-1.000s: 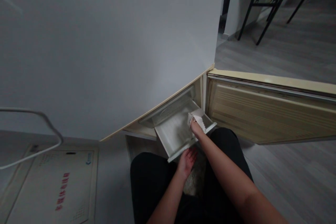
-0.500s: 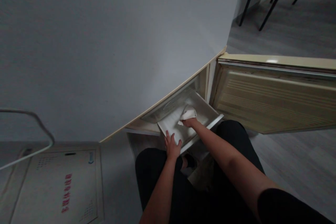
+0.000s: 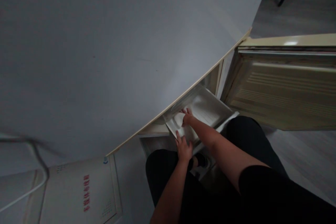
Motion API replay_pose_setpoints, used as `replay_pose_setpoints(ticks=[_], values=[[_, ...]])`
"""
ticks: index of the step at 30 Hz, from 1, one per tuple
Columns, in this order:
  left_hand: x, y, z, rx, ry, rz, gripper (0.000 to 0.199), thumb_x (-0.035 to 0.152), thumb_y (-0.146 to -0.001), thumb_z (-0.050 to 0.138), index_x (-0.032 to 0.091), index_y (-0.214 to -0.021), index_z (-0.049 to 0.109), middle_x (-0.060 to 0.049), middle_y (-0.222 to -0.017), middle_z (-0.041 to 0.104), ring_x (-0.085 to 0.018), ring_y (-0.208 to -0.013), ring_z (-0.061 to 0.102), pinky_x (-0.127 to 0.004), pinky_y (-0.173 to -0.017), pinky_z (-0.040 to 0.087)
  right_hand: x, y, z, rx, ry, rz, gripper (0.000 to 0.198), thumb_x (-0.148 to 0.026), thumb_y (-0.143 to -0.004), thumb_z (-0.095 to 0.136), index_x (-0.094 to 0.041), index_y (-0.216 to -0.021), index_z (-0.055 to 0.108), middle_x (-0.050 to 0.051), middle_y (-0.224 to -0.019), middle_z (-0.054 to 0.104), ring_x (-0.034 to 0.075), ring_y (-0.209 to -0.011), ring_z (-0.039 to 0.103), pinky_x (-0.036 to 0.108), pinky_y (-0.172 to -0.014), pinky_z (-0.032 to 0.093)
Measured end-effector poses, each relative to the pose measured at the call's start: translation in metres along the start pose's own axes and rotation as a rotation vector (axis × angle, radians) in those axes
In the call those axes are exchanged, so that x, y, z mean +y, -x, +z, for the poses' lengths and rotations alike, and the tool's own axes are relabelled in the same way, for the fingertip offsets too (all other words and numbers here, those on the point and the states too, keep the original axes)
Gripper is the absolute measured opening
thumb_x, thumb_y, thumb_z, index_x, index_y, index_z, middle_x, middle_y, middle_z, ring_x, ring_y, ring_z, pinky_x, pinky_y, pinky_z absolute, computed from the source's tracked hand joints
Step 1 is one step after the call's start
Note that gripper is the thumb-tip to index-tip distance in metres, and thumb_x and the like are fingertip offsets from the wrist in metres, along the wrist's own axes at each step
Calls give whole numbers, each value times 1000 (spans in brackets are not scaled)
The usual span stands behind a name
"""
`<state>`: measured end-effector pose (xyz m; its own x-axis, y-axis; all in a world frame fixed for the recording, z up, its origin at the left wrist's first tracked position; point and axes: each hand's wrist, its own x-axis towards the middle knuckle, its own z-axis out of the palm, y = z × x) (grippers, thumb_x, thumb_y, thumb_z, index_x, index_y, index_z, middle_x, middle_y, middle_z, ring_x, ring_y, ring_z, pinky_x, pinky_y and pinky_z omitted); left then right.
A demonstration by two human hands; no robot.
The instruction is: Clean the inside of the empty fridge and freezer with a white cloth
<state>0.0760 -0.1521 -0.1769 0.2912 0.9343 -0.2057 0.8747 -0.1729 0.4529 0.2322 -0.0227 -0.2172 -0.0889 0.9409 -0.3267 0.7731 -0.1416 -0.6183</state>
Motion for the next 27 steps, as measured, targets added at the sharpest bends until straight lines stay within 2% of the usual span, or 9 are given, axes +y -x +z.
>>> replay_pose_setpoints(ticks=[4, 6, 8, 11, 14, 16, 20, 23, 27], values=[[-3, 1, 3, 22, -34, 53, 23, 25, -90, 56, 15, -110, 63, -18, -169, 13, -39, -151, 29, -54, -121, 28, 75, 12, -49, 161, -78, 170, 77, -30, -71, 83, -6, -140, 59, 22, -166, 17, 42, -155, -2, 63, -120, -6], [-4, 2, 3, 32, -21, 56, 23, 27, -90, 57, 15, -109, 64, -18, -169, 13, -39, -151, 29, -53, -121, 29, 105, 22, -68, 238, -179, 228, 72, -28, -76, 78, 0, -140, 57, 24, -164, 22, 39, -155, 11, 53, -125, 7], [-4, 2, 3, 39, 2, 47, 22, 27, -90, 58, 17, -108, 64, -16, -170, 14, -38, -150, 30, -54, -121, 30, 117, 30, -76, 274, -244, 264, 64, -28, -81, 71, 3, -136, 59, 25, -162, 29, 35, -153, 21, 45, -125, 13], [-4, 2, 2, 35, 28, 22, 22, 28, -88, 60, 19, -108, 64, -12, -170, 15, -37, -149, 34, -54, -120, 31, 99, 32, -64, 244, -197, 320, 63, -27, -81, 74, 2, -135, 60, 25, -165, 17, 40, -155, 4, 57, -123, 2], [-3, 0, 1, 25, 30, 14, 27, 28, -87, 60, 19, -113, 62, -14, -170, 15, -37, -150, 33, -55, -121, 29, 53, 31, -28, 103, -39, 300, 73, -27, -67, 85, -3, -133, 64, 20, -166, -2, 47, -151, -18, 68, -114, -16], [-3, 0, 0, 23, 53, 9, 30, 26, -87, 60, 18, -116, 60, -16, -170, 15, -37, -150, 32, -54, -121, 29, 21, 33, 3, 7, 32, 187, 69, -29, -67, 84, -9, -131, 67, 15, -167, -2, 44, -152, -17, 66, -116, -16], [-3, -1, -1, 11, 97, -2, 34, 25, -87, 61, 18, -120, 59, -18, -168, 19, -39, -150, 31, -53, -120, 31, -18, 39, 48, -157, 232, -118, 51, -27, -84, 66, -15, -133, 67, 6, -169, 3, 35, -156, -7, 57, -125, -4], [-2, -1, -1, 14, 75, 1, 31, 27, -88, 60, 17, -117, 60, -18, -168, 19, -38, -149, 33, -52, -120, 30, -13, 43, 45, -228, 348, -179, 64, -35, -78, 74, -19, -139, 62, 5, -170, 1, 34, -157, -8, 55, -125, -4], [-3, 0, 1, 30, 26, -2, 30, 28, -88, 60, 17, -115, 61, -17, -169, 17, -38, -143, 42, -52, -118, 34, 33, 53, -4, -180, 292, 42, 115, -36, -60, 90, -28, -159, 33, 9, -170, -6, 37, -155, -13, 66, -118, -9]])
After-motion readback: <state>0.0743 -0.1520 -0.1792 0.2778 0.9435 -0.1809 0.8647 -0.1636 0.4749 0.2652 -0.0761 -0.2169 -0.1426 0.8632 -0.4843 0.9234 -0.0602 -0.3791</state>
